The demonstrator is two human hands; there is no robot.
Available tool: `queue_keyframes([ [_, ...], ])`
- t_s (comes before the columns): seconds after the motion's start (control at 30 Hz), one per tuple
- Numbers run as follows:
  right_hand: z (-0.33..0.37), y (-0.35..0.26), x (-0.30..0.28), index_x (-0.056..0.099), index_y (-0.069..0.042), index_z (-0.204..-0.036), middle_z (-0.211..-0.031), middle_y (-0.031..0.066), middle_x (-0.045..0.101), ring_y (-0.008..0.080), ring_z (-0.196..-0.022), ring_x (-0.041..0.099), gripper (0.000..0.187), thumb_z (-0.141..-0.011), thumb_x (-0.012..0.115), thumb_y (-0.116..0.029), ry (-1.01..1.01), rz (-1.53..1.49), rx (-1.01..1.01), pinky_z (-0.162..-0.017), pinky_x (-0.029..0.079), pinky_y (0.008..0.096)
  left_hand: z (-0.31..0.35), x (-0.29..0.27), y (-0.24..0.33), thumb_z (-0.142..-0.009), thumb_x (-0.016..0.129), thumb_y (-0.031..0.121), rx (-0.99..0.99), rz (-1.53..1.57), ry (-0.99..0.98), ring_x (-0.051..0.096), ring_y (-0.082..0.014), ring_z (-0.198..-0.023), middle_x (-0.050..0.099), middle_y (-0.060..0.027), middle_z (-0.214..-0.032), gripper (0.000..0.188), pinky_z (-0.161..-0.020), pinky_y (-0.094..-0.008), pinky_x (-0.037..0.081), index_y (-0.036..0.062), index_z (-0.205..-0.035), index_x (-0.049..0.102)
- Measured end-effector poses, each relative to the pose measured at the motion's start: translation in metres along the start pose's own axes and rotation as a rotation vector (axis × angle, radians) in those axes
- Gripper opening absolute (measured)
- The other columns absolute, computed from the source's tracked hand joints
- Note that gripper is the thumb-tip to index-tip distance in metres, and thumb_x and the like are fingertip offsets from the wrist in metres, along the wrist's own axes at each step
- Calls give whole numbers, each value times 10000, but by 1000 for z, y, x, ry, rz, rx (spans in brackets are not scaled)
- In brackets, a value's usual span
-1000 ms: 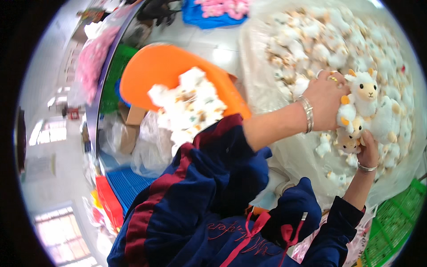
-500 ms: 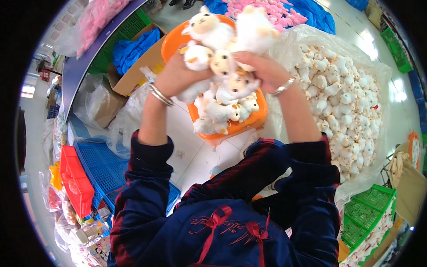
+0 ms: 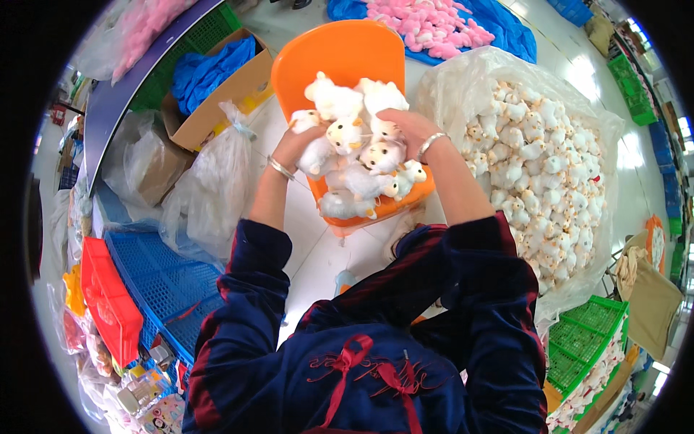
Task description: The person ties a red ribbon around the neck of small white stuffed animals. They pick up each toy from a large pile, tie the ribbon, and place the finished items into an orange bin. The process is repeated for multiple toys.
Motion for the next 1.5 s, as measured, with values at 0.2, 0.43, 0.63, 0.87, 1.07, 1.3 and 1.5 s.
queue_keyframes([
  [0.2,4,22,-23,500,-16,-1352,-1237,136,638,252,-1135,614,497,-955,583,-305,16,-200,-165,-992,493,426,19,0,-26,-859,698,183,165,366,324,602,-229,-1139,600,-127,-1255,608,-959,-363,506,-10,-1382,454],
  [0.43,11,49,-52,519,-2,-1291,-1117,164,668,288,-1019,657,439,-931,578,-246,199,-533,-363,-914,533,420,26,0,-51,-901,649,232,345,346,436,576,-199,-1094,597,-106,-1199,419,-964,-346,476,-12,-1232,570],
  [0.63,-1,68,-78,584,-46,-1138,-1013,78,655,224,-843,627,358,-896,629,-305,641,-514,-273,-836,536,364,40,5,-54,-929,612,269,437,309,625,596,-200,-1059,625,-107,-1149,408,-954,-349,478,-22,-1213,579],
  [0.87,18,90,-77,583,-104,-1206,-1096,47,640,192,-986,604,425,-896,654,-387,671,-415,-182,-832,526,421,63,20,-71,-987,471,369,335,432,744,618,-267,-1127,609,-155,-1243,499,-970,-397,512,-36,-1268,549],
  [1.07,26,82,-81,553,-135,-1273,-1269,36,546,193,-1084,548,550,-871,679,-488,746,-444,-175,-1024,357,608,63,21,-79,-984,426,479,300,582,769,586,-293,-1183,593,-145,-1270,590,-997,-434,494,-16,-1289,525],
  [1.3,29,83,-101,481,-162,-1381,-1422,48,406,254,-1132,502,652,-870,675,-518,773,-407,-69,-1096,132,742,73,16,-74,-951,395,607,256,802,849,546,-298,-1230,554,-110,-1322,681,-1043,-434,455,40,-1315,494],
  [1.5,29,85,-116,491,-188,-1383,-1435,60,411,274,-1214,462,626,-873,681,-497,807,-404,-33,-1082,152,756,72,9,-80,-945,411,618,234,840,810,529,-295,-1260,547,-100,-1345,698,-1067,-448,436,49,-1343,484],
])
Point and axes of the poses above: each hand's wrist, its own z-axis away from the middle knuckle, its own x-axis out of the palm, y = z × x, the point moved 3 cm from there along -z, towards the middle knuckle
